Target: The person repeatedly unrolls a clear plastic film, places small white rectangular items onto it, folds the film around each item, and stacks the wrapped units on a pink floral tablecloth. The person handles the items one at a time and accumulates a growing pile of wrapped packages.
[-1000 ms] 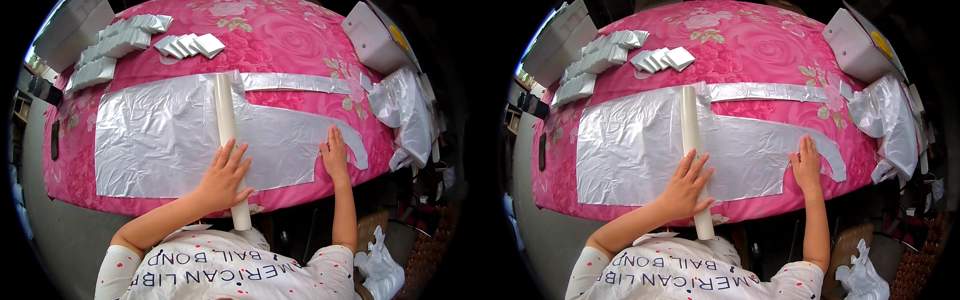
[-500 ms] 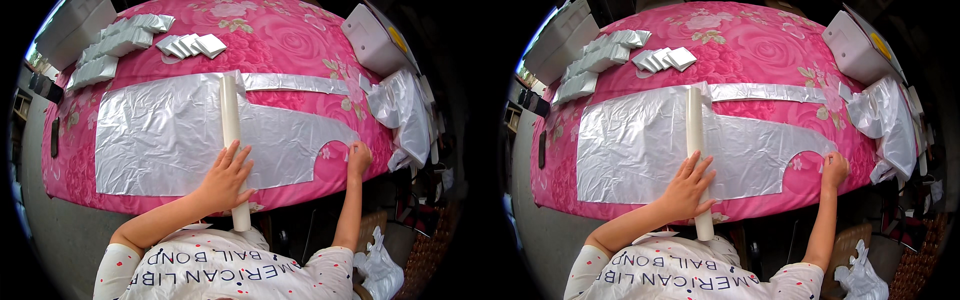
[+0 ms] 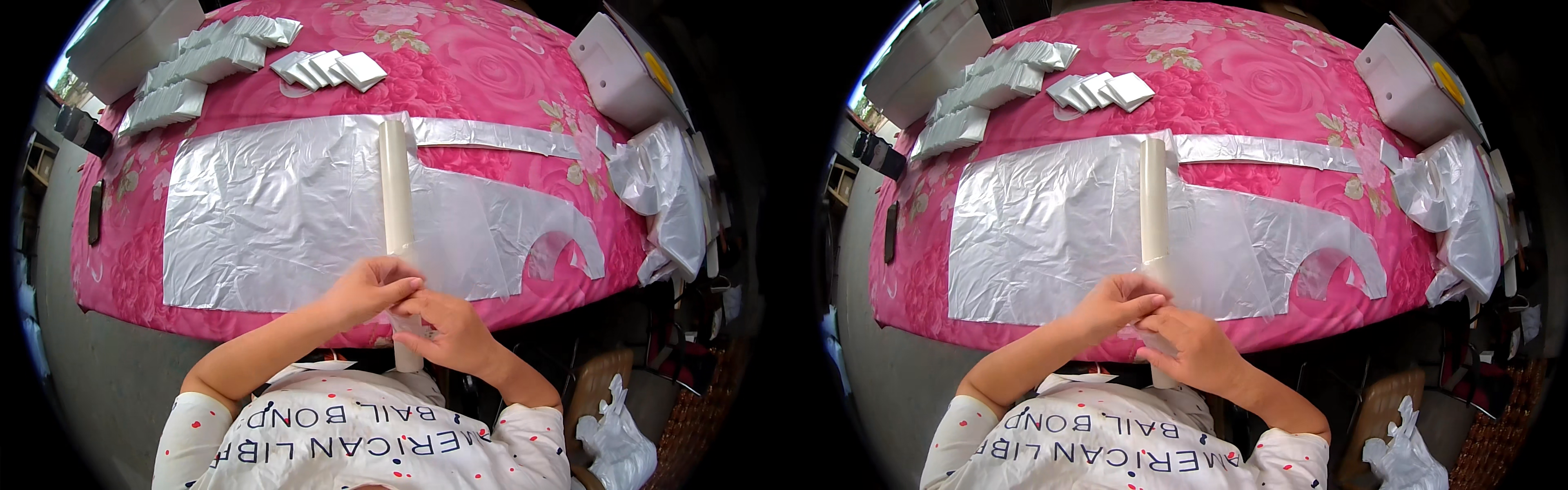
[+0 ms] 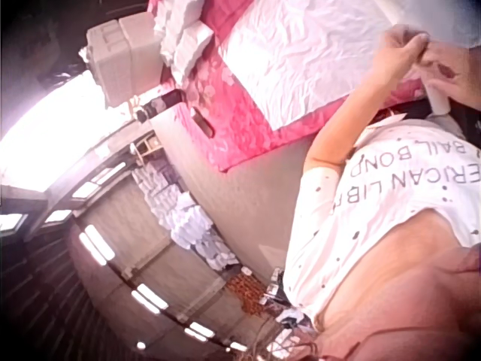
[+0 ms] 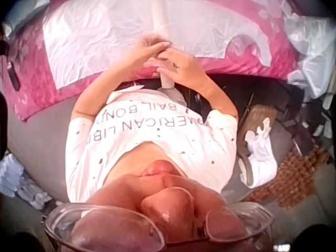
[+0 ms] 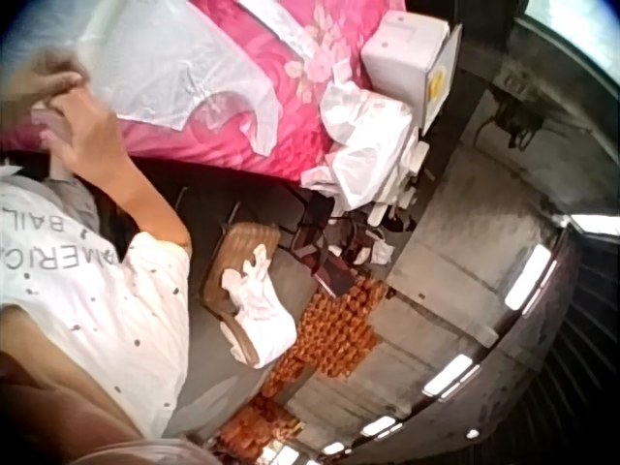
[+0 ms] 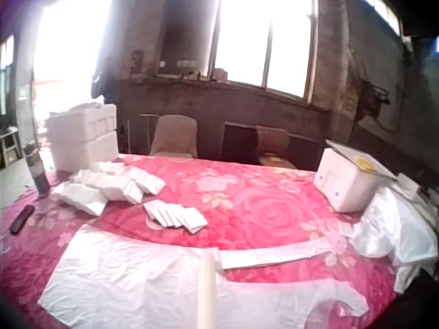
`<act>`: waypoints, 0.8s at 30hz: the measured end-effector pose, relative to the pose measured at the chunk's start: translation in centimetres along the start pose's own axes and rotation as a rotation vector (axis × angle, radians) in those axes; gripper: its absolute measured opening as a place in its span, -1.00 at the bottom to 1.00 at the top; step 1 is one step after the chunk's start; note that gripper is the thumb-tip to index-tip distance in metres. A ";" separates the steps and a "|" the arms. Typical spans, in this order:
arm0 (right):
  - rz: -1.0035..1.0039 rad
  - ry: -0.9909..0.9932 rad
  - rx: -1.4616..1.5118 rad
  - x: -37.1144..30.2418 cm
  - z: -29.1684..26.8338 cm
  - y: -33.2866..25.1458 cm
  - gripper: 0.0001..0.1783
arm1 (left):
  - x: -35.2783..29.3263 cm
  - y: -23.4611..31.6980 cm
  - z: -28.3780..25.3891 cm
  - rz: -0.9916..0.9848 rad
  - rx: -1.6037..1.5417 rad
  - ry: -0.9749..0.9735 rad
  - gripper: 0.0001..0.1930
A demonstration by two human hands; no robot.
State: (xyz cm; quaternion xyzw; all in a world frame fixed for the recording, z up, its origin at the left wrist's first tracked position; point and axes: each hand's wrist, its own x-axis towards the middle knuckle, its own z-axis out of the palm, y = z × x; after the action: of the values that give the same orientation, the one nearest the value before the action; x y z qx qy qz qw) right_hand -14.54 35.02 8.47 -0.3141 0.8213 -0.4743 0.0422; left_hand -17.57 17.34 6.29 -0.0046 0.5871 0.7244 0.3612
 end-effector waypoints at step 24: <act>0.859 -0.291 -0.021 -3.7 3.1 -0.2 -0.63 | -8.2 1.7 -12.3 0.588 1.361 0.707 -0.58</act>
State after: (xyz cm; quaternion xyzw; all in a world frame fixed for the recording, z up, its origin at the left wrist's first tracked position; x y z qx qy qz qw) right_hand -10.40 34.68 6.10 -0.0085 0.8675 -0.3565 0.3469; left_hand -17.53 2.45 7.42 0.1416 0.9544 0.2306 -0.1260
